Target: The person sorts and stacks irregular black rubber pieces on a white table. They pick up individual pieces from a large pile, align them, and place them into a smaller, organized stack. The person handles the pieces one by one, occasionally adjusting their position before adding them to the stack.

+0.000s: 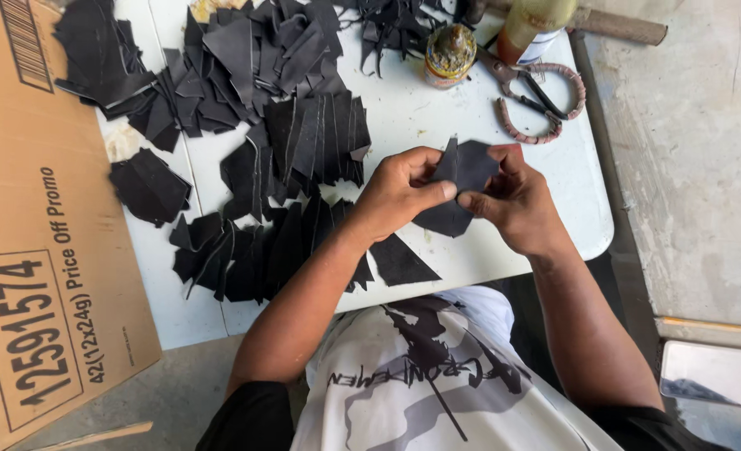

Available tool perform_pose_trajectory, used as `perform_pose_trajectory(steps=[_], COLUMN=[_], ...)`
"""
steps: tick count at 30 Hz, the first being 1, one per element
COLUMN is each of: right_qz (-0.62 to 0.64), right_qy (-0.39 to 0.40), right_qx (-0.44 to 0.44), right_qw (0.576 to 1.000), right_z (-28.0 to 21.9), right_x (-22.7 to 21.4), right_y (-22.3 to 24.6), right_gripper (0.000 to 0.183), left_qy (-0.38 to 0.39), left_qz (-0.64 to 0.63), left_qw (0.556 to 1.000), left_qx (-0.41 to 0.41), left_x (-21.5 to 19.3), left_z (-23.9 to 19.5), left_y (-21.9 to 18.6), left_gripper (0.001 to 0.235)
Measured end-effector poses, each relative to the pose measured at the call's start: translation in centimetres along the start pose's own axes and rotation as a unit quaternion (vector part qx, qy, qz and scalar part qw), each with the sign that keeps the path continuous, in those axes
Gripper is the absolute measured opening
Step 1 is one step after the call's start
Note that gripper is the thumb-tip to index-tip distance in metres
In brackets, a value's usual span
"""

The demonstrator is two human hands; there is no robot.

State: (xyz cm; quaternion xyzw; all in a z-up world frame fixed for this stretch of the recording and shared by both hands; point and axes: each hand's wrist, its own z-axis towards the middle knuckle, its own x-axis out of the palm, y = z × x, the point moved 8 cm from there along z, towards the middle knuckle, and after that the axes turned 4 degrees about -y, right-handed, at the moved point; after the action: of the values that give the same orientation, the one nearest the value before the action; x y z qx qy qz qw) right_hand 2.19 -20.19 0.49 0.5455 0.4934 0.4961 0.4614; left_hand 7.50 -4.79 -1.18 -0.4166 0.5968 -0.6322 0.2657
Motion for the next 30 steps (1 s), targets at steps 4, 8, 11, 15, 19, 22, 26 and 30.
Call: perform_pose_trajectory(steps=[4, 8, 11, 15, 19, 22, 26, 30], right_qz=[0.143, 0.255, 0.238, -0.012, -0.161, -0.028, -0.070, -0.198], right_qy=[-0.009, 0.009, -0.022, -0.063, -0.120, -0.072, -0.077, -0.092], right_qx=[0.055, 0.057, 0.069, 0.023, -0.062, 0.028, 0.027, 0.019], right_qw=[0.988, 0.965, 0.969, 0.998, 0.978, 0.997, 0.994, 0.976], right_z=[-0.2, -0.5, -0.4, -0.7, -0.9, -0.2, -0.3, -0.1], right_x=[0.0, -0.4, -0.6, -0.9, -0.6, -1.4, -3.3, -3.6], right_y=[-1.9, -2.6, -2.7, -2.1, -1.7, -2.8, -2.5, -2.5], right_gripper=[0.047, 0.048, 0.045, 0.029, 0.021, 0.038, 0.046, 0.052], left_qy=[0.012, 0.056, 0.045, -0.027, -0.101, -0.098, -0.101, -0.131], left_qz=[-0.066, -0.105, -0.052, 0.092, 0.166, 0.007, 0.162, 0.238], left_qw=[0.998, 0.993, 0.998, 0.995, 0.971, 0.995, 0.981, 0.962], left_qx=[-0.022, -0.019, -0.010, 0.016, 0.137, 0.015, -0.023, -0.020], left_x=[0.3, 0.4, 0.5, 0.7, 1.2, 0.2, -0.9, -1.9], left_z=[-0.1, -0.1, -0.1, -0.5, -0.4, 0.2, 1.1, 1.7], left_y=[1.0, 0.3, -0.6, -0.9, -1.2, 2.2, 4.1, 4.4], left_gripper=[0.039, 0.039, 0.038, 0.037, 0.037, 0.037, 0.023, 0.024])
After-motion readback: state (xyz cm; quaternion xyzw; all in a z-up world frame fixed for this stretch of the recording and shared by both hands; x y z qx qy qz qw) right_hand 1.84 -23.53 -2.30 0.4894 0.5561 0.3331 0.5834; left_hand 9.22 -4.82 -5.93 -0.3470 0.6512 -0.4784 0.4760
